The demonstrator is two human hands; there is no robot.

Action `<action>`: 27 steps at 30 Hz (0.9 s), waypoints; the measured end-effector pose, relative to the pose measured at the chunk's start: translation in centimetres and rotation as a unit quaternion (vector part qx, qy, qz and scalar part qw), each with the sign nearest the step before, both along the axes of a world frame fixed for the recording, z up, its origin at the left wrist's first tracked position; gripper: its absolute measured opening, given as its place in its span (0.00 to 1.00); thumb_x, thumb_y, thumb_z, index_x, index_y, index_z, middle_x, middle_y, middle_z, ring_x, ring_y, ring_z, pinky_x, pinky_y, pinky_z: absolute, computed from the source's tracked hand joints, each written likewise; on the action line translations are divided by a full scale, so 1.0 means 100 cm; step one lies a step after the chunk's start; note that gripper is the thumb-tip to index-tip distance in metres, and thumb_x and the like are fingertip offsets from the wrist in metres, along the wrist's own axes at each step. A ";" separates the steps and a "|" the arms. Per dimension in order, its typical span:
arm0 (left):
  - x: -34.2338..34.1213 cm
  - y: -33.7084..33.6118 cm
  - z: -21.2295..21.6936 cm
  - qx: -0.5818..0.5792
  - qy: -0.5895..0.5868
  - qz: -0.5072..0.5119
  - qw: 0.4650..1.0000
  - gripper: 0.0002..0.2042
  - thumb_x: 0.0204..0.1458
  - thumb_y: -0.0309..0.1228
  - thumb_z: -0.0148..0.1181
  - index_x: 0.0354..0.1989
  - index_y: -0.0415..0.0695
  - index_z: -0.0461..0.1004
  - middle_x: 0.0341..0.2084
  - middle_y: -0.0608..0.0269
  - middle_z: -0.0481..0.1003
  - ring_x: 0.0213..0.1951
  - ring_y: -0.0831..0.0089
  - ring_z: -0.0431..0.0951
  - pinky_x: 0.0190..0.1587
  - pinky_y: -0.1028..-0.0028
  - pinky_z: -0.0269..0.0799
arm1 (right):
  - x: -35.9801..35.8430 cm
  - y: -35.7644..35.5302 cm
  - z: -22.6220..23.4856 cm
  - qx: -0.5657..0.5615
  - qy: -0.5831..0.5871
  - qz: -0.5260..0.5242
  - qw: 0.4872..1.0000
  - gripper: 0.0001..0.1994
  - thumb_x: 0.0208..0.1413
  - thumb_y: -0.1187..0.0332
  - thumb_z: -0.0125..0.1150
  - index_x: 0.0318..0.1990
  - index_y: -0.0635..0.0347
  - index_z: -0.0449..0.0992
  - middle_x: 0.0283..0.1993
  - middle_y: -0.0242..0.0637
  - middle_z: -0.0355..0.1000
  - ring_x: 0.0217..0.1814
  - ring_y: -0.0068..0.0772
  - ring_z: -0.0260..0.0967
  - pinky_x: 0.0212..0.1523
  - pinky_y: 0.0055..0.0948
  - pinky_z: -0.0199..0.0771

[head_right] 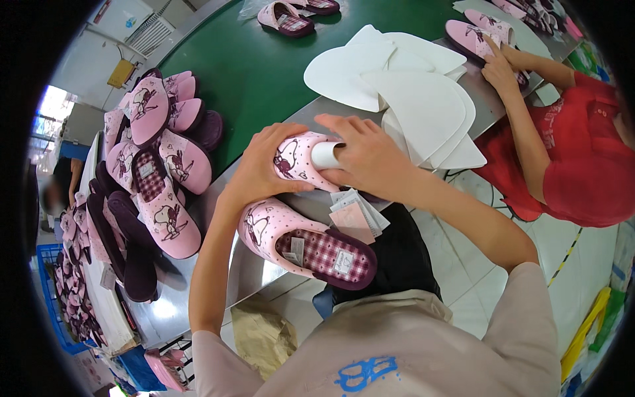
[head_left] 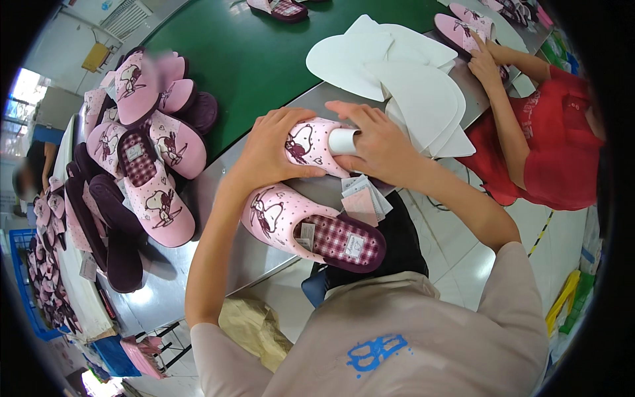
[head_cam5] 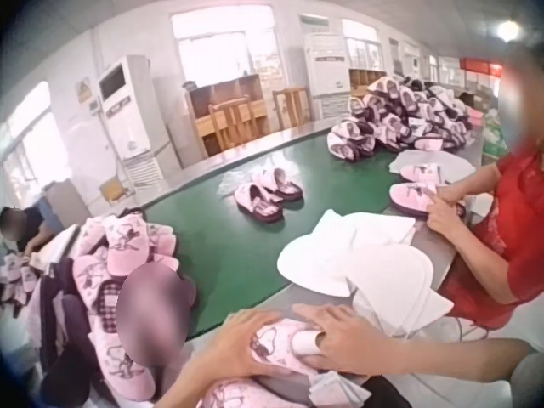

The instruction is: The person repeatedly picks up pink slippers, inserts white paper inserts into each slipper, and places the stuffed slippers on a table. The person handles slippers one at a time and repeats the process throughout the clip.

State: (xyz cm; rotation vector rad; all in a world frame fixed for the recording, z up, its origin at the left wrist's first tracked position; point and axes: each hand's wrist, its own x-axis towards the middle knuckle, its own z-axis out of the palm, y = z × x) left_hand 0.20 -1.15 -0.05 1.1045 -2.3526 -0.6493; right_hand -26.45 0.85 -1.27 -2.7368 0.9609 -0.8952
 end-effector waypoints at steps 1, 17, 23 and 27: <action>0.000 0.000 -0.001 -0.002 0.004 0.003 1.000 0.46 0.31 0.49 0.86 0.63 0.46 0.75 0.58 0.57 0.77 0.62 0.53 0.74 0.69 0.59 0.61 | 0.006 0.001 0.000 -0.006 0.008 -0.005 1.000 0.15 0.52 0.60 0.74 0.36 0.65 0.84 0.69 0.43 0.66 0.62 0.43 0.70 0.61 0.44 0.72; -0.007 -0.002 -0.006 -0.020 0.034 0.017 0.999 0.44 0.31 0.49 0.86 0.60 0.46 0.76 0.53 0.59 0.78 0.56 0.57 0.76 0.65 0.60 0.61 | 0.034 -0.021 -0.013 -0.049 0.034 -0.009 0.998 0.07 0.49 0.70 0.66 0.28 0.66 0.81 0.67 0.46 0.66 0.60 0.45 0.72 0.58 0.42 0.73; -0.004 0.000 -0.001 -0.022 0.020 0.025 0.999 0.33 0.53 0.54 0.69 0.61 0.44 0.75 0.54 0.55 0.78 0.56 0.56 0.75 0.66 0.59 0.60 | 0.028 -0.019 -0.011 -0.029 0.006 0.018 0.999 0.06 0.54 0.71 0.66 0.34 0.66 0.82 0.68 0.48 0.66 0.60 0.48 0.72 0.59 0.45 0.73; 0.000 0.000 -0.006 -0.003 0.064 0.051 0.997 0.22 0.68 0.47 0.50 0.58 0.43 0.76 0.51 0.53 0.79 0.55 0.55 0.76 0.63 0.60 0.63 | 0.019 0.004 -0.008 0.000 -0.092 -0.015 0.996 0.09 0.54 0.70 0.69 0.39 0.65 0.81 0.63 0.46 0.69 0.60 0.50 0.71 0.59 0.47 0.74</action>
